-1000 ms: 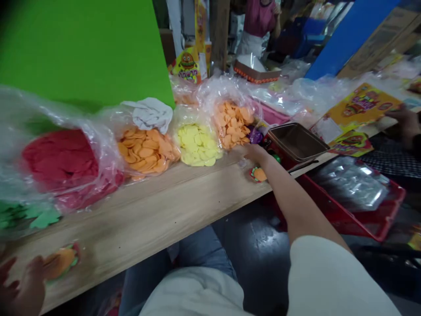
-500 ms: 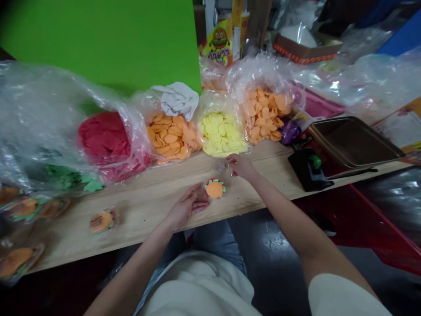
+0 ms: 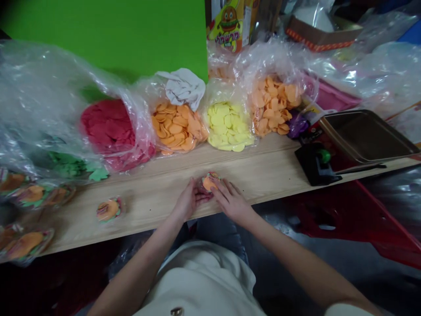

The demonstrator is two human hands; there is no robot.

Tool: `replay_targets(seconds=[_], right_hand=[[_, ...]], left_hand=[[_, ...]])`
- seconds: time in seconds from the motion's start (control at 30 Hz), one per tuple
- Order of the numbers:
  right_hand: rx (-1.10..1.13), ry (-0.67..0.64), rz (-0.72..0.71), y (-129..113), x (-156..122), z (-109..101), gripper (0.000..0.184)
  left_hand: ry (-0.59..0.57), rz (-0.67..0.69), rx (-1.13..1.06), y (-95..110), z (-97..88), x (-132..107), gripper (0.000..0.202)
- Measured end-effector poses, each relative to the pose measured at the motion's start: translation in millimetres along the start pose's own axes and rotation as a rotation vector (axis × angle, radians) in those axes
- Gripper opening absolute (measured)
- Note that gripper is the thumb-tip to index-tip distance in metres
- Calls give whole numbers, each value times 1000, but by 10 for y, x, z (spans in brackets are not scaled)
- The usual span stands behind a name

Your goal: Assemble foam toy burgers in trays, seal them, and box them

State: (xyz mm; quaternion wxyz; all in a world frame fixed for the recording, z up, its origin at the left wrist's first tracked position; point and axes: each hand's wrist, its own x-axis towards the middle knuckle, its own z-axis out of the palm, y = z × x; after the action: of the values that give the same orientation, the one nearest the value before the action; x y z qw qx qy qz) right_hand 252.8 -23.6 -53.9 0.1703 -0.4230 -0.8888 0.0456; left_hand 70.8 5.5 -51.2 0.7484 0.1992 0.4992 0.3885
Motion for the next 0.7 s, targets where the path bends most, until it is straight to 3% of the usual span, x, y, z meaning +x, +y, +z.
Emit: replay_targets(seconds=[0.1,0.27,0.43,0.7], right_hand=[[99,72,69,-62,-99,115,55],[234,372,514,-137,-144,202,41],[206,358,547,-276,-102,356,48],[308,528,696,-355,7,401,39]], left_hand=[[42,78,124,-20,26,3,37],[39,54,160,-26,36,35,33],[27,39,164,-10,25,43,34],[18,0,184,44,48,1,39]])
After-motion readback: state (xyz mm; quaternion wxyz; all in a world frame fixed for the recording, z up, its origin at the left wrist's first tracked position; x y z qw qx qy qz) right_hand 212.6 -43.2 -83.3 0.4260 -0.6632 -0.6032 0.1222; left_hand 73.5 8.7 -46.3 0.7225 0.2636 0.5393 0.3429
